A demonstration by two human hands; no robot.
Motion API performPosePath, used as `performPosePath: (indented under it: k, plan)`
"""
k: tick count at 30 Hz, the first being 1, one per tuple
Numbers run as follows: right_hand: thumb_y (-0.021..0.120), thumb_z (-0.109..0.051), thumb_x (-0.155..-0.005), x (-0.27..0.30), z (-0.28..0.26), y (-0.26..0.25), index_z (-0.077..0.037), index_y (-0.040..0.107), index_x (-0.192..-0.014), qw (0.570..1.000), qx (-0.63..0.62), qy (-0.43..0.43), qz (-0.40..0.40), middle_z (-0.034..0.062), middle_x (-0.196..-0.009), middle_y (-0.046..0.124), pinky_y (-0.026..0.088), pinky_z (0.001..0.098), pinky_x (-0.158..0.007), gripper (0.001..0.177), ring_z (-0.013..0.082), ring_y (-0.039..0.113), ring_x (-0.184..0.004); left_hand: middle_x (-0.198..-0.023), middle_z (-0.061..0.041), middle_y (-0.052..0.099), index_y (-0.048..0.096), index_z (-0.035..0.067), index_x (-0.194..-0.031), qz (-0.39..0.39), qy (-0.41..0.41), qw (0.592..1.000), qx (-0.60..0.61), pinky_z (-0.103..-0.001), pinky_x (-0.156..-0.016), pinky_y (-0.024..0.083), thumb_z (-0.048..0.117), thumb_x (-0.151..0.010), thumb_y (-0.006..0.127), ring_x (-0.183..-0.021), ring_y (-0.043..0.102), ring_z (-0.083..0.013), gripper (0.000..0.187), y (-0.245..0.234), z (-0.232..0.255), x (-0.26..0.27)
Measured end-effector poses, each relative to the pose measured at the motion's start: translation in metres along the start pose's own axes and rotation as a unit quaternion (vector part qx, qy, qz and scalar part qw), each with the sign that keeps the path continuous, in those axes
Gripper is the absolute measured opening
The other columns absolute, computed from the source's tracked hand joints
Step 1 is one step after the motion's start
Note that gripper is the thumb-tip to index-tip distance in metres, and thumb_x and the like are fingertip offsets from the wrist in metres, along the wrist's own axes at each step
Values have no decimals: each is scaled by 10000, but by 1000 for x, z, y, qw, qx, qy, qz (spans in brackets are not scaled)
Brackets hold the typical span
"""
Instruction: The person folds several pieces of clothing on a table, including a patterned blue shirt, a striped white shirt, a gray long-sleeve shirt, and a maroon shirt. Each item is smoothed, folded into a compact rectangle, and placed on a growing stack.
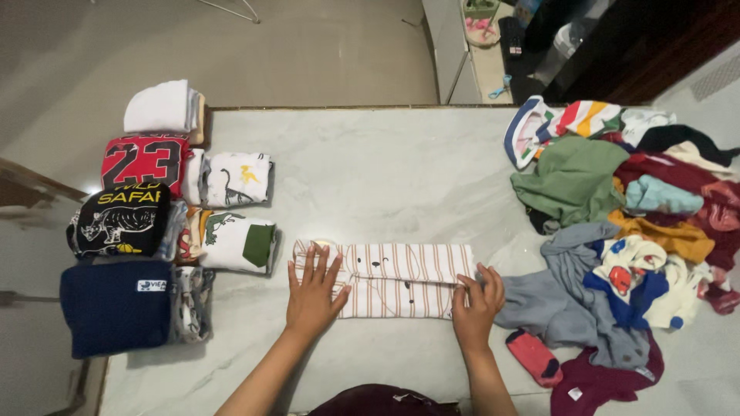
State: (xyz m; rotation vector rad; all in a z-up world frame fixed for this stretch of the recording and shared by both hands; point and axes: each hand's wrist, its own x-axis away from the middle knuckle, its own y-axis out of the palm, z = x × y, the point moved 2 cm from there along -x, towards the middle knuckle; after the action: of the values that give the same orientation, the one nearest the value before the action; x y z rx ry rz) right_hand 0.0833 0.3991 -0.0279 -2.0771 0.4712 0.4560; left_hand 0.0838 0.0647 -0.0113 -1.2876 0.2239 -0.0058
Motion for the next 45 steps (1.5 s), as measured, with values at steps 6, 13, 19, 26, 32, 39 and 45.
performPosePath:
  k: [6,13,19,26,32,39,45]
  plan:
    - [742,-280,-877,11,-5,-10,-87,728,-1096,998,18,54,-39,153,-1416,600,325,489,-1130,292,369,491,-1329,-1647,-124,269,391,150,-1533,-52,-37,998,0,-720,-1151,36,533,-935,555,-1540,117,-356,728,-8,8,-1]
    - [788,-502,-812,-12,-1,5,-45,622,-1325,952,138,225,-158,187,-1282,645,330,541,-1072,707,351,503,-1280,-1631,-139,349,411,125,-1552,-63,187,977,77,-660,-1184,99,483,-978,549,-1536,205,-377,691,24,76,-2]
    - [751,-311,-876,-35,-29,-7,-37,539,-1196,971,11,179,-160,202,-1030,703,513,511,-825,472,418,659,-957,-1598,-141,423,459,84,-1509,-96,147,956,234,-548,-1229,163,383,-1015,535,-1529,278,-322,583,24,74,4]
    - [753,-169,-832,-32,-112,4,-102,598,-1093,972,-56,126,-191,146,-918,728,559,432,-727,311,323,720,-824,-1435,-144,630,612,50,-1389,11,-43,879,475,-399,-1142,418,292,-1070,481,-1368,566,-296,421,19,37,17]
    - [726,-94,-850,-22,-163,18,-51,630,-1166,947,-228,0,-226,175,-1059,731,595,378,-751,332,310,733,-879,-1256,-154,703,640,24,-1334,33,-202,677,707,-353,-973,501,313,-1107,436,-1143,648,-220,420,37,13,15]
    - [701,-217,-918,-14,-129,4,-72,656,-1230,923,-128,117,-342,143,-1140,725,587,353,-863,347,245,732,-995,-1307,-170,657,658,-32,-1282,101,-104,931,334,-436,-1048,456,168,-1002,543,-1246,585,-342,363,-6,-8,18]
    - [667,-185,-913,-18,-105,32,-30,628,-1293,941,-62,-64,-325,182,-1316,644,440,459,-1077,412,368,581,-1257,-1274,-293,578,562,-129,-1251,-24,-20,994,103,-502,-1053,414,222,-848,680,-1184,498,-442,548,-2,14,16]
